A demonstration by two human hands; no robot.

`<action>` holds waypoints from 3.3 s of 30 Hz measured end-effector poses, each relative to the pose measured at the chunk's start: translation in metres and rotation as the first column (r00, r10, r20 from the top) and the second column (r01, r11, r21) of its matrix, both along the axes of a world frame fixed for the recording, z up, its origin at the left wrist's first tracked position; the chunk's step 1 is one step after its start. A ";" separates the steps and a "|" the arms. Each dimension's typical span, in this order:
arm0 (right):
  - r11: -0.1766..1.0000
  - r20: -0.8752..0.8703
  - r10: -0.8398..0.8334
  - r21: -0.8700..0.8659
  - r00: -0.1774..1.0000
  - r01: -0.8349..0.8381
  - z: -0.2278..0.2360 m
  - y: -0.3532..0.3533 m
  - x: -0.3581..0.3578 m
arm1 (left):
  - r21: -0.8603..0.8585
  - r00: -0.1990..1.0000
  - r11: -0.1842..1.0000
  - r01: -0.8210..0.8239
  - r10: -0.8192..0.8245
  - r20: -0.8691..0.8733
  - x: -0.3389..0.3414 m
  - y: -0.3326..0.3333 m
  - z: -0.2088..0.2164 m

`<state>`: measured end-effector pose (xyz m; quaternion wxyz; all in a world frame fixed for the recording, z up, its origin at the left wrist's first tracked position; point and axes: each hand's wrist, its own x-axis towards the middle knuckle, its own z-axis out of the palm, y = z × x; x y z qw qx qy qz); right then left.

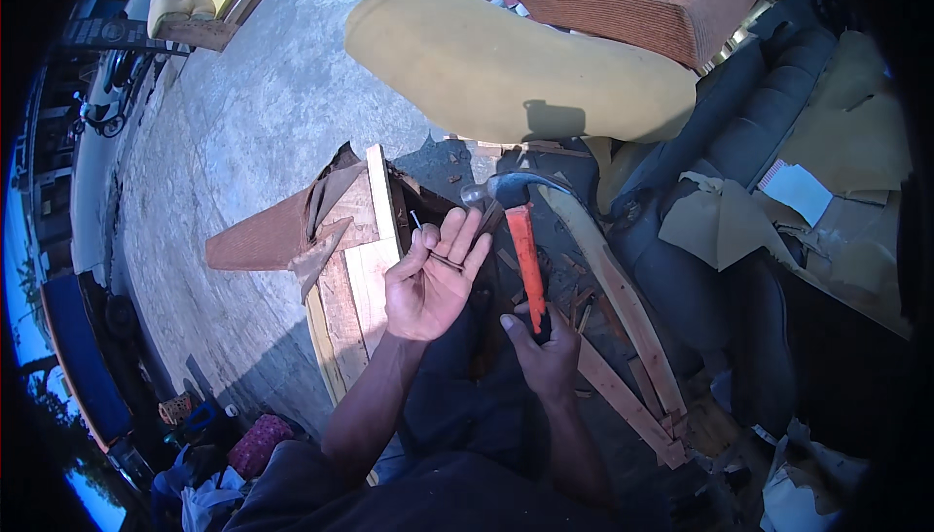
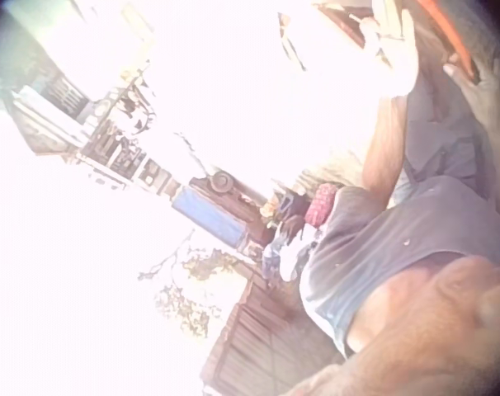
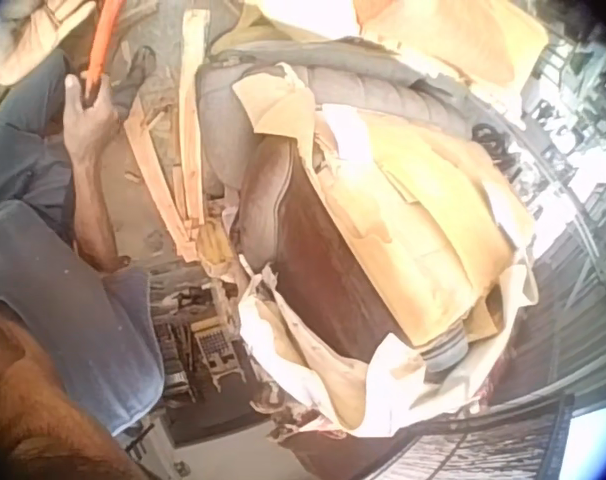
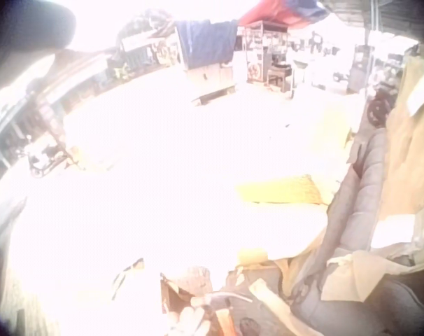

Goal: The person disassembles a wooden furniture frame by removing nails and separating planks. They use a hammer to pry and pull out nails from the joints, then separate the wooden pieces and place them aside on the floor.

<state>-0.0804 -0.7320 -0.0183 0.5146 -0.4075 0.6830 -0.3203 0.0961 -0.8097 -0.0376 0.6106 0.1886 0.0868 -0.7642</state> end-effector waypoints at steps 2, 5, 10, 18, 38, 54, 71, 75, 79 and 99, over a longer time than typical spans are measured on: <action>0.992 0.020 -0.040 -0.120 0.999 0.042 0.002 -0.008 0.011 | 0.010 1.000 1.000 -0.013 0.013 0.010 -0.010 0.003 0.004; 0.954 0.095 -0.074 -0.283 0.993 0.098 -0.006 -0.014 0.022 | 0.039 0.997 0.997 0.069 -0.071 0.039 -0.024 0.014 0.004; 0.987 0.163 -0.053 -0.140 0.985 0.077 -0.009 -0.011 0.020 | 0.059 0.984 0.984 0.169 -0.172 0.041 -0.040 0.027 0.005; 0.973 -0.003 0.064 -0.221 0.998 -0.063 -0.003 -0.015 0.006 | 0.034 0.977 0.977 0.211 -0.211 -0.013 -0.037 0.027 -0.001; 0.989 0.052 0.011 -0.149 0.999 -0.004 -0.016 -0.018 0.006 | 0.054 0.971 0.972 0.228 -0.223 -0.083 -0.035 0.025 -0.017; 0.983 0.280 0.084 0.134 0.956 -0.126 -0.027 -0.018 0.008 | 0.181 0.956 0.956 0.231 -0.257 0.140 -0.038 0.043 -0.016; 0.946 0.642 -0.299 0.295 0.706 0.132 -0.087 -0.045 0.077 | 0.254 0.718 0.934 0.251 -0.355 0.598 0.077 0.014 -0.043; 0.923 0.651 -0.345 0.367 0.676 0.117 -0.084 -0.051 0.101 | 0.375 0.394 0.842 0.387 -0.519 0.758 0.090 -0.005 -0.045; 0.939 0.619 -0.324 0.302 0.715 0.164 -0.101 -0.048 0.116 | 0.412 0.056 0.786 0.461 -0.489 0.870 0.077 -0.015 -0.040; 0.918 0.359 -0.229 0.388 0.905 0.078 -0.099 0.019 0.059 | 0.779 -0.755 0.327 0.536 -0.229 0.615 0.132 -0.096 -0.112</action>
